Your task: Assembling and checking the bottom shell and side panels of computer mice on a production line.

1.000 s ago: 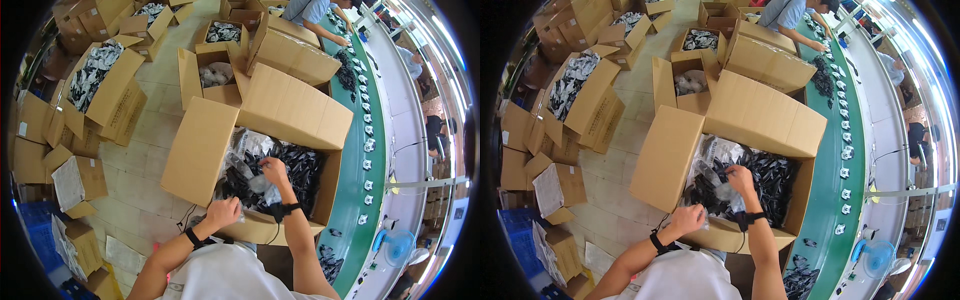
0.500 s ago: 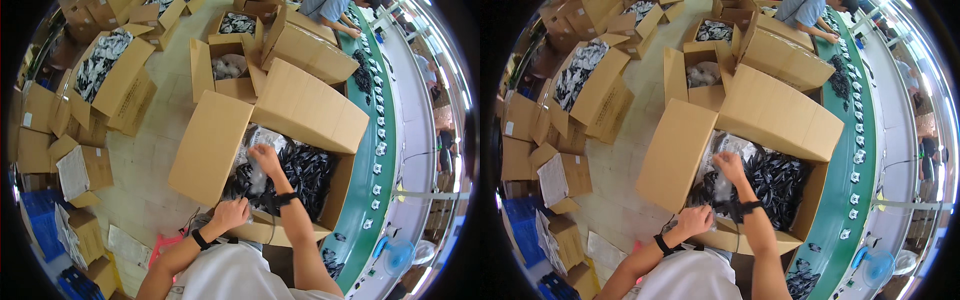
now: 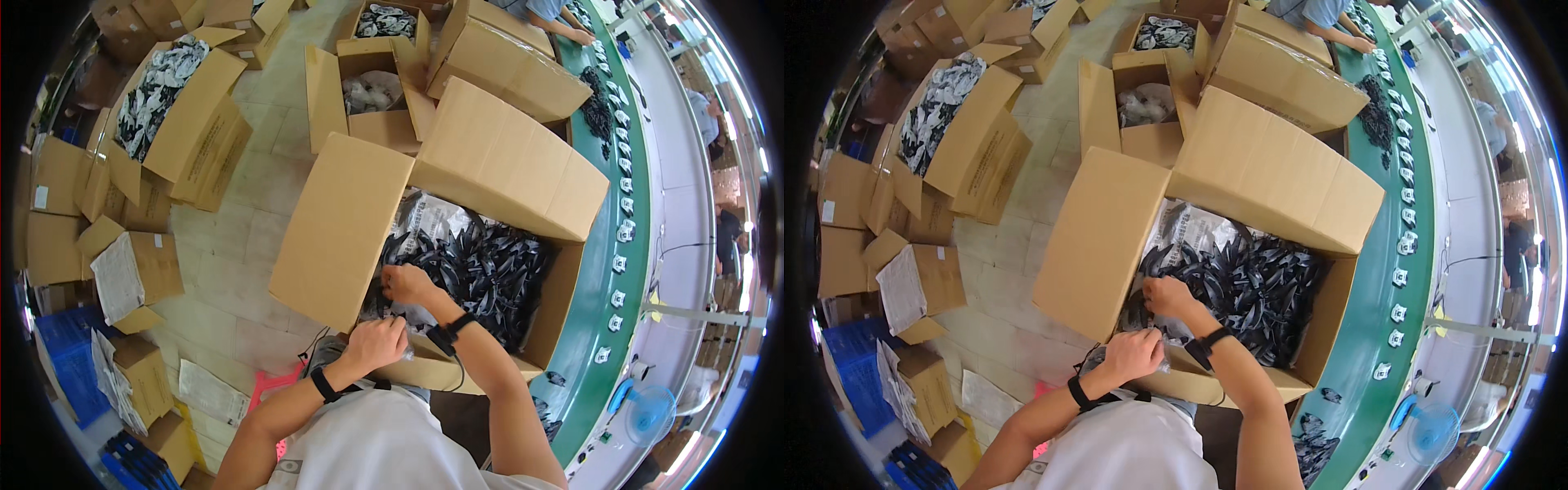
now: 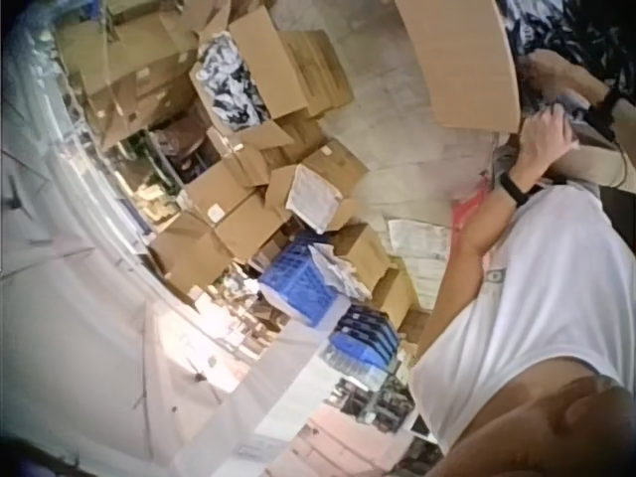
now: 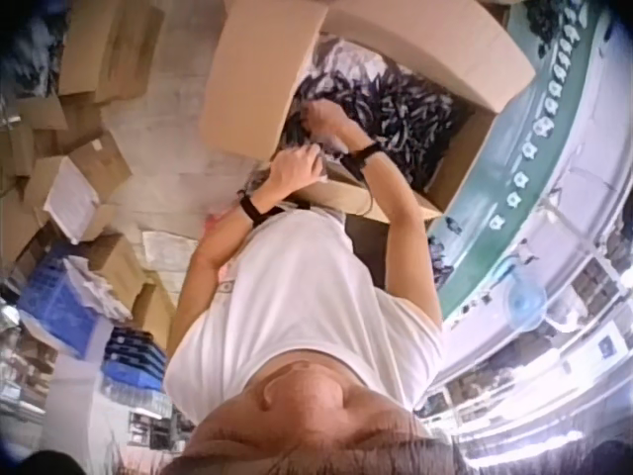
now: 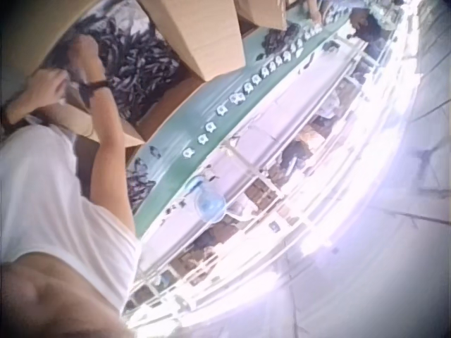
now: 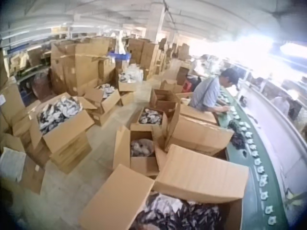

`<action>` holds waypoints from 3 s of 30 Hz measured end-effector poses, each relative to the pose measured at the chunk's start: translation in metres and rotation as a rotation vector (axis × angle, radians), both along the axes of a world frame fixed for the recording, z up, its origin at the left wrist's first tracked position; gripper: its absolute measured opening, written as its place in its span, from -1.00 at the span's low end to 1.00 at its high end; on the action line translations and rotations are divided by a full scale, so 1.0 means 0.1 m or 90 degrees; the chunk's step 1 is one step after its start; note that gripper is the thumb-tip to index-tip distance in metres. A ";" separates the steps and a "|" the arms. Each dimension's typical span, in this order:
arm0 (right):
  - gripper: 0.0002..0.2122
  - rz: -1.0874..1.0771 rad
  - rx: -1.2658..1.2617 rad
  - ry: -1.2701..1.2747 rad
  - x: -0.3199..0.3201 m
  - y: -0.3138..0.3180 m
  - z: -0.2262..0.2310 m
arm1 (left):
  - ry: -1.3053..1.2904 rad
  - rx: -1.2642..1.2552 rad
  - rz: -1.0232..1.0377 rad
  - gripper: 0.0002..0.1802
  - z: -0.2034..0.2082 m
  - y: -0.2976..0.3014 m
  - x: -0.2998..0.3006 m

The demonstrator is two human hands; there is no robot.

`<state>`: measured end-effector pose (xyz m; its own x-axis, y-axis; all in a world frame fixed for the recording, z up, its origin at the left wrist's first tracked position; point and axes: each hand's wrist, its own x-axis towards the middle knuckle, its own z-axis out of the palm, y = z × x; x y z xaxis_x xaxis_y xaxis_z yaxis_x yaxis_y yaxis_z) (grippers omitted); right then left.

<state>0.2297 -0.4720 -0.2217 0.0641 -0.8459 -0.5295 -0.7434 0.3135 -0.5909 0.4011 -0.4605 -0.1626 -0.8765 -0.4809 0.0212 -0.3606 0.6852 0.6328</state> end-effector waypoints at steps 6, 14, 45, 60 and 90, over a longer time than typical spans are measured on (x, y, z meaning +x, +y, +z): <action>-0.68 0.092 0.021 0.182 0.16 -0.04 -0.09 | 0.011 0.000 0.005 -0.87 0.01 -0.03 0.00; -0.79 -0.001 -0.154 0.251 0.07 0.16 -0.27 | 0.013 0.004 -0.004 -0.86 0.02 -0.01 0.01; -0.84 -0.804 -0.417 -0.134 -0.58 1.16 0.62 | -0.038 -0.011 -0.045 -0.85 -0.05 -0.03 -0.04; -0.87 -0.773 -0.439 -0.376 -0.69 1.47 0.77 | -0.040 0.006 -0.009 -0.84 0.08 -0.04 0.00; -0.80 -0.087 0.055 0.011 -0.42 0.58 0.26 | 0.083 0.580 0.188 -0.87 0.21 -0.37 0.33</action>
<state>0.1881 -0.4142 -0.1962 -0.0584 -0.7973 -0.6007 -0.7003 0.4616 -0.5445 0.4343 -0.4971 -0.1420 -0.7345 -0.5617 -0.3807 -0.3295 -0.1952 0.9237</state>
